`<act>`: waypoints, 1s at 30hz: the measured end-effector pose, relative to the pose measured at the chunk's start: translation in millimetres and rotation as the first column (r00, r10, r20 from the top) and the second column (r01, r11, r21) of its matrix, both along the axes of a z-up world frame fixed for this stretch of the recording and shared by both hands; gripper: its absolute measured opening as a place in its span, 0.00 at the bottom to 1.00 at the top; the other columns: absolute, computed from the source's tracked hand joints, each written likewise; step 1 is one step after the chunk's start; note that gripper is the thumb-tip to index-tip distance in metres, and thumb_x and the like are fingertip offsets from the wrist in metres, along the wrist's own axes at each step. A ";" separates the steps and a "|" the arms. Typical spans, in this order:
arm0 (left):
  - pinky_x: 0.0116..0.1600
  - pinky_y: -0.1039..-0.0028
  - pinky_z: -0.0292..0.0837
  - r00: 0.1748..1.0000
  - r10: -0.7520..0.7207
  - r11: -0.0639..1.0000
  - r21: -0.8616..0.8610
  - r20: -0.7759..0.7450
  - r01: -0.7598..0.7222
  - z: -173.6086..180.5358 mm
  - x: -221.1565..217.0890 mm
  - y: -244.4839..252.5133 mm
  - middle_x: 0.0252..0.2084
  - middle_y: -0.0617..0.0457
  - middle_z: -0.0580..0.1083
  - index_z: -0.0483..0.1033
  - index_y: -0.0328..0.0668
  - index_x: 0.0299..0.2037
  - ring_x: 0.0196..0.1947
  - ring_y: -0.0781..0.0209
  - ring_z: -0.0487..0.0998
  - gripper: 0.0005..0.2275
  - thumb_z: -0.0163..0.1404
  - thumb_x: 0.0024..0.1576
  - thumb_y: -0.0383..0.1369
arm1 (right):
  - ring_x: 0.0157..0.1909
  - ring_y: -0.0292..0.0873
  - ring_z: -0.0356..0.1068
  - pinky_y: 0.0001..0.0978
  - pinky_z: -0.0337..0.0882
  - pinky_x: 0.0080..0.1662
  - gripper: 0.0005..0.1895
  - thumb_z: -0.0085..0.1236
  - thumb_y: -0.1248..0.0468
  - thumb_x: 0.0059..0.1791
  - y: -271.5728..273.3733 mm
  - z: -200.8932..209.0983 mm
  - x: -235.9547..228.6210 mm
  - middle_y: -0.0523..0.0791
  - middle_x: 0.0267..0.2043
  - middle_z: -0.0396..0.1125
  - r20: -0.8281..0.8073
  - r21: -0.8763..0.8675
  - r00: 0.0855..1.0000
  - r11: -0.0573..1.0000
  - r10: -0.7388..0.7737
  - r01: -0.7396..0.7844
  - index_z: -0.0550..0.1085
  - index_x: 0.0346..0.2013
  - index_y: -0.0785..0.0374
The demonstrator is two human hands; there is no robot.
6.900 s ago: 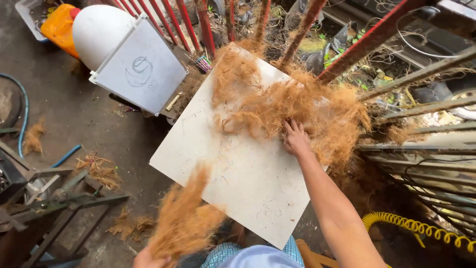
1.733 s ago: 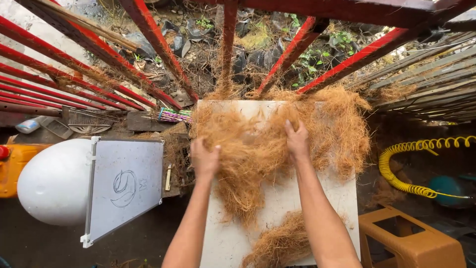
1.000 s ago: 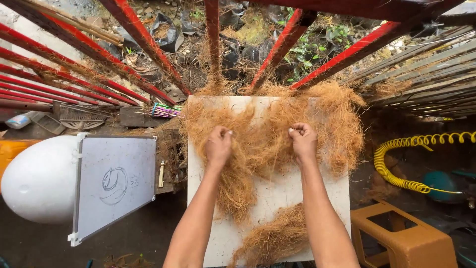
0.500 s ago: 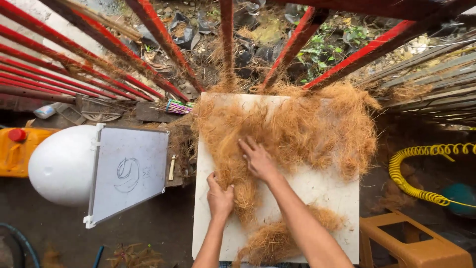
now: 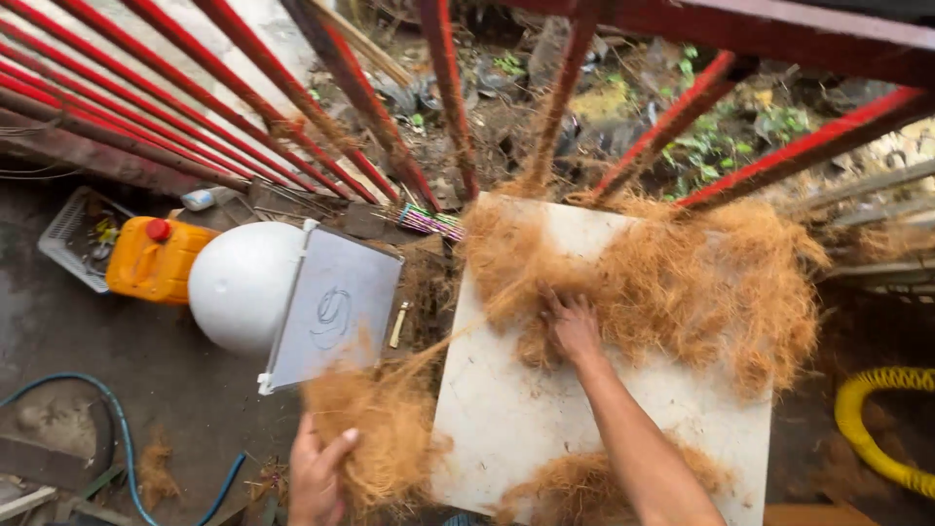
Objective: The person tears apart brown fibrous material by hand on a white board, then picks up a spray gun and sprays the material.
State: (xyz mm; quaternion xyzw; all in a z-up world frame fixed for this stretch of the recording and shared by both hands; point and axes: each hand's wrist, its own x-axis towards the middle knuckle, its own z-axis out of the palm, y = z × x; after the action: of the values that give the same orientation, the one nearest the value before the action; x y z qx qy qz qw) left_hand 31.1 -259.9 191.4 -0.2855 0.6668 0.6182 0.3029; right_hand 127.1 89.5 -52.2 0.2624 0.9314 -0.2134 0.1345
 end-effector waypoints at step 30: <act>0.46 0.57 0.70 0.800 -0.436 0.889 -0.334 -0.413 0.312 -162.3 -6.1 140.8 0.34 0.40 0.76 0.78 0.37 0.40 0.39 0.43 0.78 0.10 0.49 0.64 0.37 | 0.39 0.51 0.66 0.46 0.64 0.44 0.23 0.46 0.46 0.56 9.9 64.9 113.0 0.55 0.30 0.67 -0.244 -0.510 0.440 0.500 -0.865 0.700 0.72 0.33 0.64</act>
State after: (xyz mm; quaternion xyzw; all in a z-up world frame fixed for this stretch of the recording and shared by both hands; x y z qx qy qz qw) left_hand 25.0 -119.0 29.1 -0.0217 0.8360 0.5075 0.2073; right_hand 240.1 99.3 12.7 0.5820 0.6473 -0.4620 -0.1700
